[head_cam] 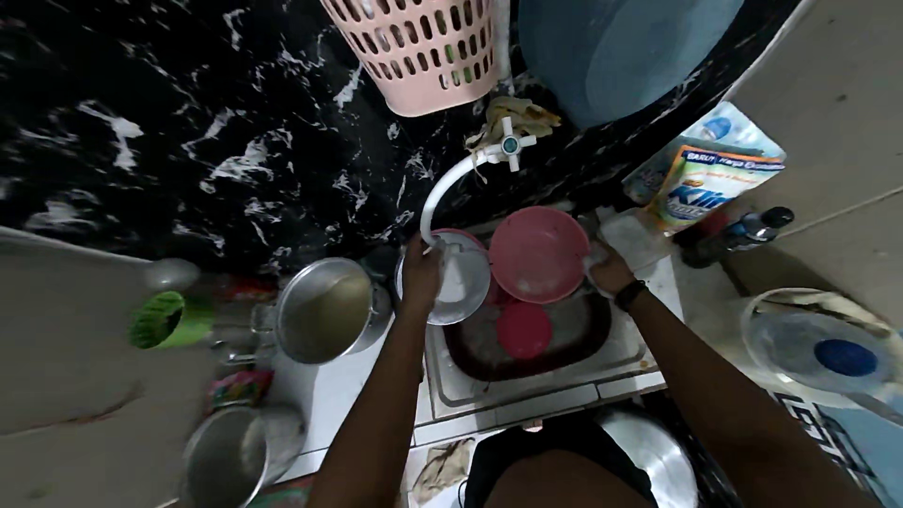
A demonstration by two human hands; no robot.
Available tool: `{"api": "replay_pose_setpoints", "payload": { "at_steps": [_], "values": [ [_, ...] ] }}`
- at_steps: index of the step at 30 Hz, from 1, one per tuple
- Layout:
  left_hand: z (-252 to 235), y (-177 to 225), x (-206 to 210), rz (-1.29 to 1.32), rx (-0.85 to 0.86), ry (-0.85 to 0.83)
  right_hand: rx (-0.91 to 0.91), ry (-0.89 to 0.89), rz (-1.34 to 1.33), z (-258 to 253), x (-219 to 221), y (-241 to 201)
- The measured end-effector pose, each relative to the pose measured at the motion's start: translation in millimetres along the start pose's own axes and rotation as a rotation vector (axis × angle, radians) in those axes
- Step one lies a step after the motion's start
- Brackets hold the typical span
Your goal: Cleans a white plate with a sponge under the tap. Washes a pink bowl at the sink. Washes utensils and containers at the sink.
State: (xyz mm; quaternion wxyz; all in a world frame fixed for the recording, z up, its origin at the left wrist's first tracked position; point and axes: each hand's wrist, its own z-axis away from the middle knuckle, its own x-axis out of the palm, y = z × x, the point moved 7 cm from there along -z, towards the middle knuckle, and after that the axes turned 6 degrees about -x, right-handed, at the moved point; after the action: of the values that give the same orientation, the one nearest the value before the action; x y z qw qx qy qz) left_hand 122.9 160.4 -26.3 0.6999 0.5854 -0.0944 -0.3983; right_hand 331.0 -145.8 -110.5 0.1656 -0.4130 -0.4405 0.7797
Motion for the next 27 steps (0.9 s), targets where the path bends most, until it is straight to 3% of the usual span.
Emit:
{"api": "replay_pose_setpoints", "payload": {
  "at_steps": [12,27],
  "values": [
    [29.6,-15.0,-12.7,0.123,0.047,-0.012,-0.1,-0.027,0.24,35.0,-35.0,-17.2],
    [35.5,-17.1,-19.8,0.162,0.036,-0.081,-0.226,0.057,0.447,57.4,-34.5,-49.1]
  ]
}}
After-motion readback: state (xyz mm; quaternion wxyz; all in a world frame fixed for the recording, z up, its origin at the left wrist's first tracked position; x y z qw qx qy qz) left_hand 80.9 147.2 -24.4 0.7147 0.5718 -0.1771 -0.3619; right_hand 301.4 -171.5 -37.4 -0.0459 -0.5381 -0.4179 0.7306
